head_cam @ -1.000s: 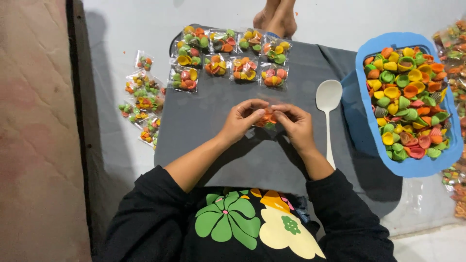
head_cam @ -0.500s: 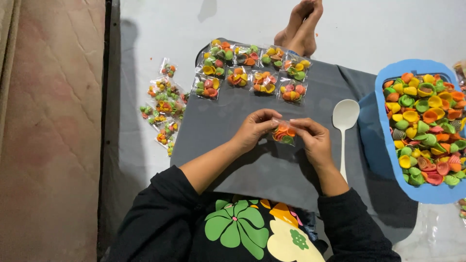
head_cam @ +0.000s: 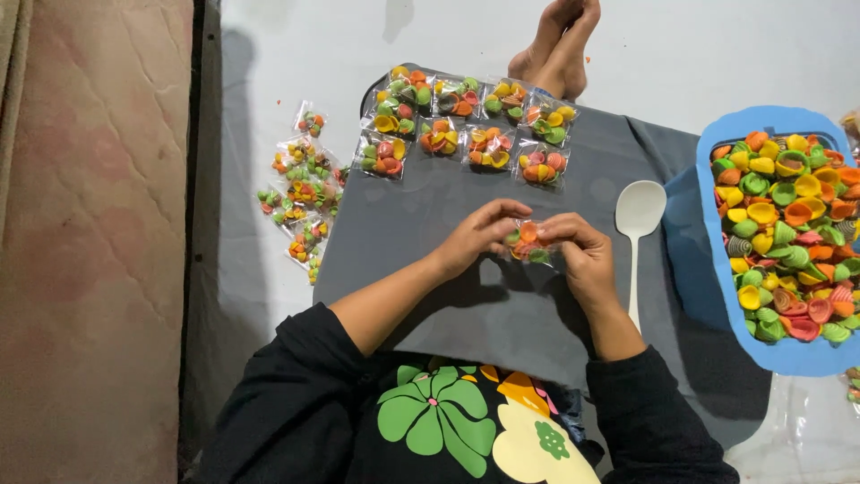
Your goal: Manually filling small plastic bags with colorful snacks from a large container.
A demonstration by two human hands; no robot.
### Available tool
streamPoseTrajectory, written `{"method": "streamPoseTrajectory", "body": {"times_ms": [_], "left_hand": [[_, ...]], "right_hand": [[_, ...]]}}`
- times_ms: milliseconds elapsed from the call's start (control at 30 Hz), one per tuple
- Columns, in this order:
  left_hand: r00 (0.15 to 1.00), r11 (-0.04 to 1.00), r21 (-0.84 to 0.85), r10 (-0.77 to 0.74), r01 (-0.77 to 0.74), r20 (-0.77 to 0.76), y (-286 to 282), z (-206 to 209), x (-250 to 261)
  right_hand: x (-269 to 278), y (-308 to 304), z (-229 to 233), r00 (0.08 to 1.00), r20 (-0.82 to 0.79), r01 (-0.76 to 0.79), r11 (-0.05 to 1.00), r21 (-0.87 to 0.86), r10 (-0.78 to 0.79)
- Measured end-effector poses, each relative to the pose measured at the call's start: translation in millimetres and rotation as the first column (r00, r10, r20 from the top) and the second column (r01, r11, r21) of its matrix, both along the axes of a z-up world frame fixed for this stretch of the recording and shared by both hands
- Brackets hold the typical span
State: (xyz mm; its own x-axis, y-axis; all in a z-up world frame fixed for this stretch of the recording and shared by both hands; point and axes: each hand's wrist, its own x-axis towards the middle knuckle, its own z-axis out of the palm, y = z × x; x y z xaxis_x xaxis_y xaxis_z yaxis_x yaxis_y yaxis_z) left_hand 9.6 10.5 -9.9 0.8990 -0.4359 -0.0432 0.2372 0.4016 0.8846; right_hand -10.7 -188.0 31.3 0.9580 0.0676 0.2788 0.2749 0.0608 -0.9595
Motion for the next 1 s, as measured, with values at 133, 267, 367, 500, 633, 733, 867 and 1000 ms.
{"method": "streamPoseTrajectory", "body": {"times_ms": [133,267,367,500,633,733,867,1000], "left_hand": [[0.996,0.996,0.087,-0.010,0.002,0.092,-5.6,-6.7,-1.7],[0.995,0.994,0.089,0.048,-0.056,0.083,-8.9,-9.7,-1.2],[0.992,0.993,0.070,0.091,-0.097,0.082,-9.1,-10.1,-1.1],[0.972,0.971,0.073,0.223,-0.229,0.077,-14.1,-5.2,-2.2],[0.935,0.931,0.128,0.323,-0.341,0.146,-10.5,9.0,-5.8],[0.938,0.941,0.096,0.309,-0.326,0.159,-10.4,8.9,-5.4],[0.960,0.977,0.012,0.208,-0.214,0.190,-8.2,9.7,-7.1],[0.961,0.994,-0.036,0.109,-0.103,0.252,-6.5,21.3,-10.4]], "right_hand": [[-3.0,1.0,7.0,1.000,0.003,0.016,1.000,-0.027,-0.015],[-2.2,1.0,10.2,1.000,-0.001,0.014,0.999,-0.033,-0.014],[-3.7,4.9,18.9,0.999,0.026,0.028,0.997,-0.078,-0.026],[-6.4,7.2,31.4,0.970,0.202,0.174,0.962,-0.210,-0.131],[-16.2,7.9,31.1,0.879,0.456,0.328,0.869,-0.370,-0.137],[-19.5,22.9,36.6,0.880,0.474,0.260,0.858,-0.442,-0.023],[-16.2,28.5,31.6,0.907,0.422,0.233,0.846,-0.480,-0.011],[-17.5,28.5,27.5,0.940,0.319,0.253,0.871,-0.421,-0.119]]}}
